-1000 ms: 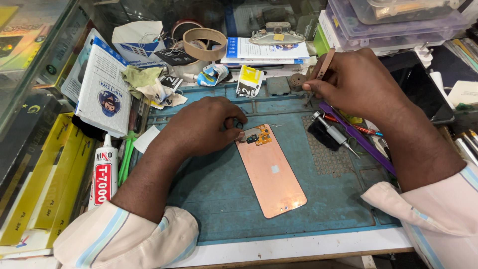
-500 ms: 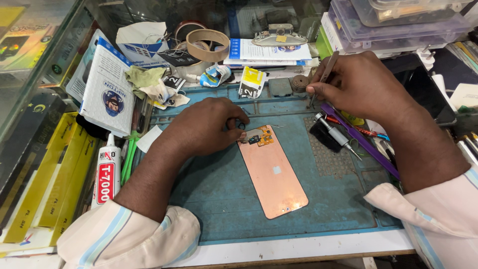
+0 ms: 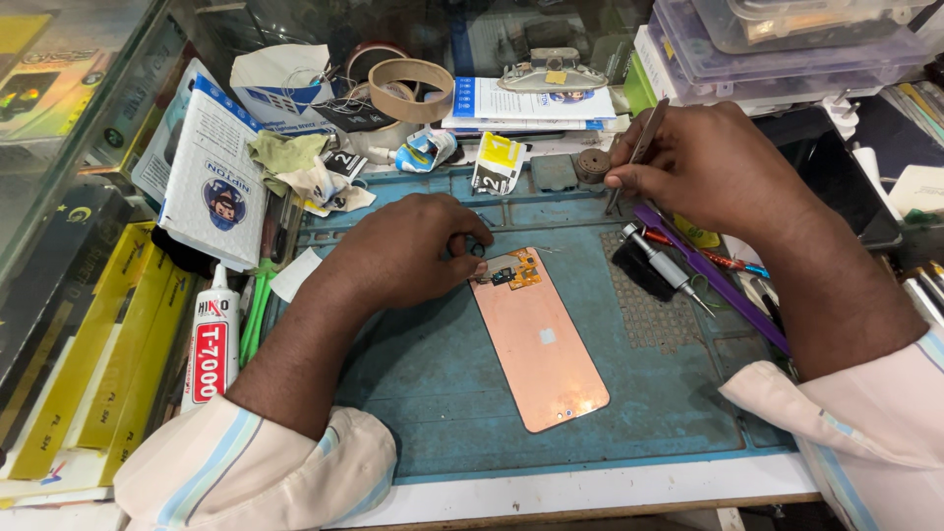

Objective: The person uses tweezers to carefully place and adjust small components on the back of a smartphone. They repeatedly pick up tiny parts and position them on the device's internal circuitry.

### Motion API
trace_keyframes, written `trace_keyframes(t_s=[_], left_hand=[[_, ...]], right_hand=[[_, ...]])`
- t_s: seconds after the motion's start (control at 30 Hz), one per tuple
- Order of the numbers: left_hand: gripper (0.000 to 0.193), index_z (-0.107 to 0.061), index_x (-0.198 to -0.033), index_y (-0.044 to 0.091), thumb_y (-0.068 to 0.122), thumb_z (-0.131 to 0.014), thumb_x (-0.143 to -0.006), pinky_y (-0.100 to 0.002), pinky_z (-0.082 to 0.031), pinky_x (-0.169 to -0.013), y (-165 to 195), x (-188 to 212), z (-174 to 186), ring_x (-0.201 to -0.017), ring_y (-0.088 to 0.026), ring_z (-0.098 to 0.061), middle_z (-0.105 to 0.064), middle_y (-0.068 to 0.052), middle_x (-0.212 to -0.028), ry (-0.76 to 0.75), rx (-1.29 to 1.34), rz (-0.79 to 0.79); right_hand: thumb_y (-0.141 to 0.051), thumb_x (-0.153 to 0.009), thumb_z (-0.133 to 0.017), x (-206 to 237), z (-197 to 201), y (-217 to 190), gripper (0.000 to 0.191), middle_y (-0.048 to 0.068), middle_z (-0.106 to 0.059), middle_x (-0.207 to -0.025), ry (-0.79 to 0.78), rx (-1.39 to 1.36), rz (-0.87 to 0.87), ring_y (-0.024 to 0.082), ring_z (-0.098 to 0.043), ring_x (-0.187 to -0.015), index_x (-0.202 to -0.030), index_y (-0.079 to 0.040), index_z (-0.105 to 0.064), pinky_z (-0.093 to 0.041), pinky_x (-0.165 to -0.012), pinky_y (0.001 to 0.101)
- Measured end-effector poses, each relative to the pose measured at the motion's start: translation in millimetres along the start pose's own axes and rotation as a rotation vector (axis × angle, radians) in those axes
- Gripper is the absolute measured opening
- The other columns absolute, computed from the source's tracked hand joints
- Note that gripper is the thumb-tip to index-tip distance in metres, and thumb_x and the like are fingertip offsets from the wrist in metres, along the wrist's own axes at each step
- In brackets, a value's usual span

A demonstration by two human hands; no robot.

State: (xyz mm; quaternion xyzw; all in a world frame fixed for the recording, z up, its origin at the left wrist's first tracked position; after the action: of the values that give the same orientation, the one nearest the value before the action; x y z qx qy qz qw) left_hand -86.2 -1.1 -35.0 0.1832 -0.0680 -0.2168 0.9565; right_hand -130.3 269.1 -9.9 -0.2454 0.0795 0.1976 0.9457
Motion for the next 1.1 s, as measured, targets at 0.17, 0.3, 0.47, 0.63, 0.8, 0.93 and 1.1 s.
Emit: trace_keyframes(t_s=[0.17, 0.3, 0.47, 0.63, 0.8, 0.93, 1.1], left_hand=[[0.031, -0.077, -0.109, 0.018, 0.027, -0.078, -0.080, -0.042, -0.056, -0.079, 1, -3, -1, -0.092, -0.026, -0.072, -0.076, -0.006, -0.100, 0.020, 0.001, -0.029], [0.031, -0.077, -0.110, 0.017, 0.028, -0.077, -0.081, -0.041, -0.056, -0.080, 16, -1, -11, -0.092, -0.025, -0.073, -0.076, -0.006, -0.101, 0.002, 0.007, -0.017], [0.032, -0.077, -0.111, 0.018, 0.028, -0.077, -0.080, -0.041, -0.056, -0.080, 53, -6, -21, -0.093, -0.024, -0.072, -0.075, -0.006, -0.101, -0.007, 0.006, 0.007], [0.031, -0.077, -0.111, 0.018, 0.027, -0.077, -0.081, -0.041, -0.056, -0.079, 92, -13, -36, -0.092, -0.024, -0.072, -0.075, -0.006, -0.100, 0.001, 0.006, 0.006], [0.030, -0.078, -0.109, 0.018, 0.024, -0.077, -0.080, -0.041, -0.056, -0.076, 85, -16, -33, -0.088, -0.025, -0.073, -0.076, -0.005, -0.094, 0.077, 0.041, -0.009], [0.026, -0.080, -0.101, 0.017, 0.025, -0.081, -0.076, -0.041, -0.055, -0.074, 91, 11, -22, -0.084, -0.025, -0.074, -0.078, -0.003, -0.088, 0.263, 0.102, -0.178], [0.027, -0.080, -0.099, 0.017, 0.030, -0.083, -0.075, -0.039, -0.054, -0.065, 85, 74, -9, -0.074, -0.023, -0.072, -0.078, -0.001, -0.084, 0.335, 0.134, -0.233]], right_hand=[[-0.022, -0.086, -0.081, -2, -3, 4, 0.021, 0.010, -0.080, -0.089, 0.002, -0.030, 0.010, 0.019, -0.079, -0.081, -0.101, -0.008, -0.078, -0.060, -0.074, 0.0349], [-0.026, -0.086, -0.082, 11, 5, 12, 0.022, 0.009, -0.079, -0.087, -0.002, 0.089, 0.007, 0.020, -0.078, -0.078, -0.102, -0.010, -0.080, -0.059, -0.073, 0.0365], [-0.026, -0.085, -0.082, 47, 31, 35, 0.022, 0.009, -0.079, -0.086, -0.003, 0.121, 0.032, 0.020, -0.077, -0.076, -0.101, -0.011, -0.081, -0.059, -0.071, 0.0370], [-0.025, -0.088, -0.081, 58, 51, 53, 0.020, 0.009, -0.079, -0.085, 0.004, 0.068, 0.046, 0.017, -0.077, -0.074, -0.099, -0.008, -0.079, -0.058, -0.068, 0.0357], [-0.013, -0.092, -0.075, 58, 46, 50, 0.013, 0.009, -0.078, -0.087, -0.015, -0.427, -0.021, 0.014, -0.076, -0.077, -0.099, -0.003, -0.075, -0.062, -0.069, 0.0299], [-0.006, -0.095, -0.072, 69, 27, 25, 0.010, 0.011, -0.078, -0.089, 0.012, -0.668, -0.067, 0.017, -0.075, -0.079, -0.100, 0.001, -0.073, -0.062, -0.070, 0.0292], [-0.009, -0.094, -0.072, 93, -8, -38, 0.014, 0.011, -0.076, -0.091, 0.025, -0.899, 0.017, 0.017, -0.076, -0.078, -0.102, 0.002, -0.069, -0.065, -0.071, 0.0302]])
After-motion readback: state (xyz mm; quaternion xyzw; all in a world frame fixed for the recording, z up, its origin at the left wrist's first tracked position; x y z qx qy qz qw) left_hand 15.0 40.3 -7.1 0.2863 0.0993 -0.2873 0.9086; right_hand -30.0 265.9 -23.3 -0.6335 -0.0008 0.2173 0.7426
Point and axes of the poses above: each hand's wrist, its own x-axis away from the middle knuckle, its own z-axis out of the back of the hand, y = z × x, the point moved 3 cm from there along -x, towards the middle knuckle
